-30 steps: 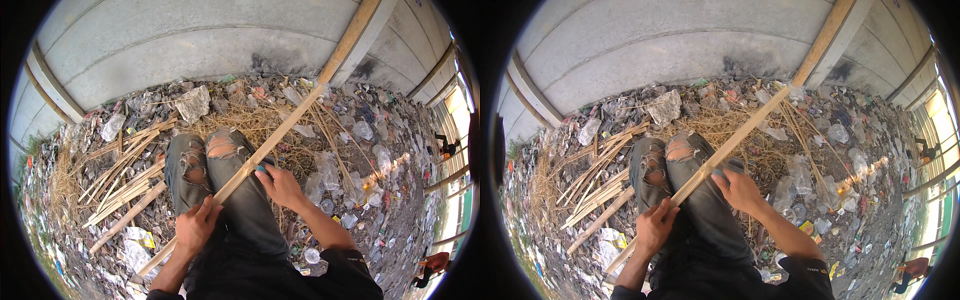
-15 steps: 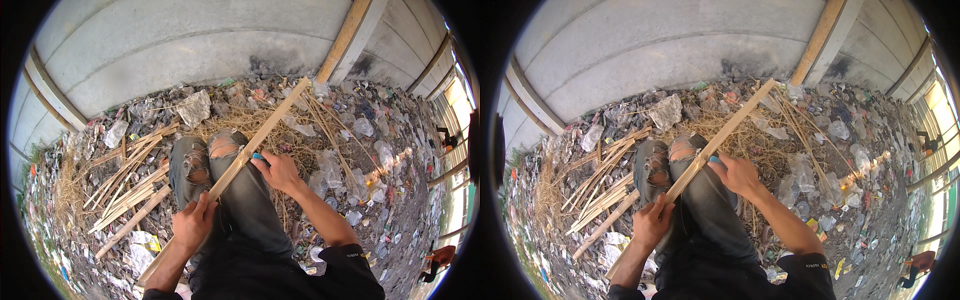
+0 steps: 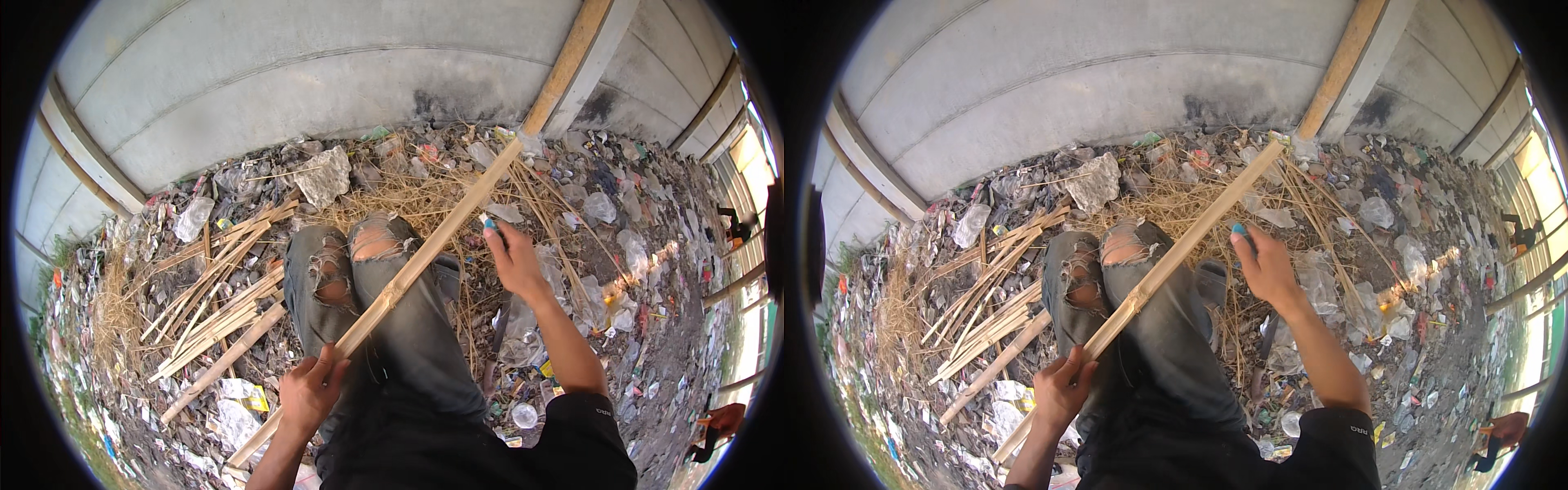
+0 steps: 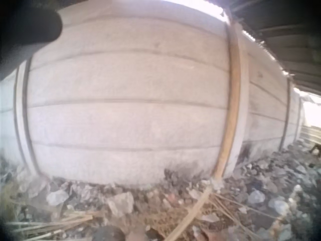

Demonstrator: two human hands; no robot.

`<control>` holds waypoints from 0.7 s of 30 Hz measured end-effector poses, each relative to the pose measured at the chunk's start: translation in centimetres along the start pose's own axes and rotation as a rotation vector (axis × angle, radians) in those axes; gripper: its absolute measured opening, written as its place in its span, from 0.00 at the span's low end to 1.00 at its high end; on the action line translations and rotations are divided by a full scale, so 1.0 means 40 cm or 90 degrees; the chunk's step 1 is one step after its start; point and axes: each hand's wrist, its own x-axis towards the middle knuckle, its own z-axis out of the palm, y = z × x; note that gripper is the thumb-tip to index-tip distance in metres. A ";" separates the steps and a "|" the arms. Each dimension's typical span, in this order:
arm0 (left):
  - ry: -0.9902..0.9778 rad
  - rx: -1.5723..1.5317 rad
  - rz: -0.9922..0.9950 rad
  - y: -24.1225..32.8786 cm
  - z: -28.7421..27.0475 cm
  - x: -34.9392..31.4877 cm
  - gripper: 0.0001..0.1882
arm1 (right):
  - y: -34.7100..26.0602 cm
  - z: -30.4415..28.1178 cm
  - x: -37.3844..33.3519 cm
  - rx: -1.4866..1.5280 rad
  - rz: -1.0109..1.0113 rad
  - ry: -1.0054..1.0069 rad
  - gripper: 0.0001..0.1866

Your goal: The person sits on the ground and uses a utility knife to shave and smooth a long bamboo stick. They hold the stick with their left hand and scrape along its length with the knife in their right hand, removing thin strips of material.

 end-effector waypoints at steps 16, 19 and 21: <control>-0.032 -0.006 -0.002 0.007 -0.037 0.010 0.20 | -0.011 0.133 -0.011 -0.108 0.046 -0.064 0.28; 0.002 -0.011 0.017 -0.079 -0.069 -0.079 0.20 | 0.312 -0.034 0.116 -0.126 0.244 0.107 0.33; 0.006 -0.045 -0.031 -0.126 -0.102 -0.137 0.21 | 0.443 -0.161 0.131 -0.176 0.287 0.177 0.33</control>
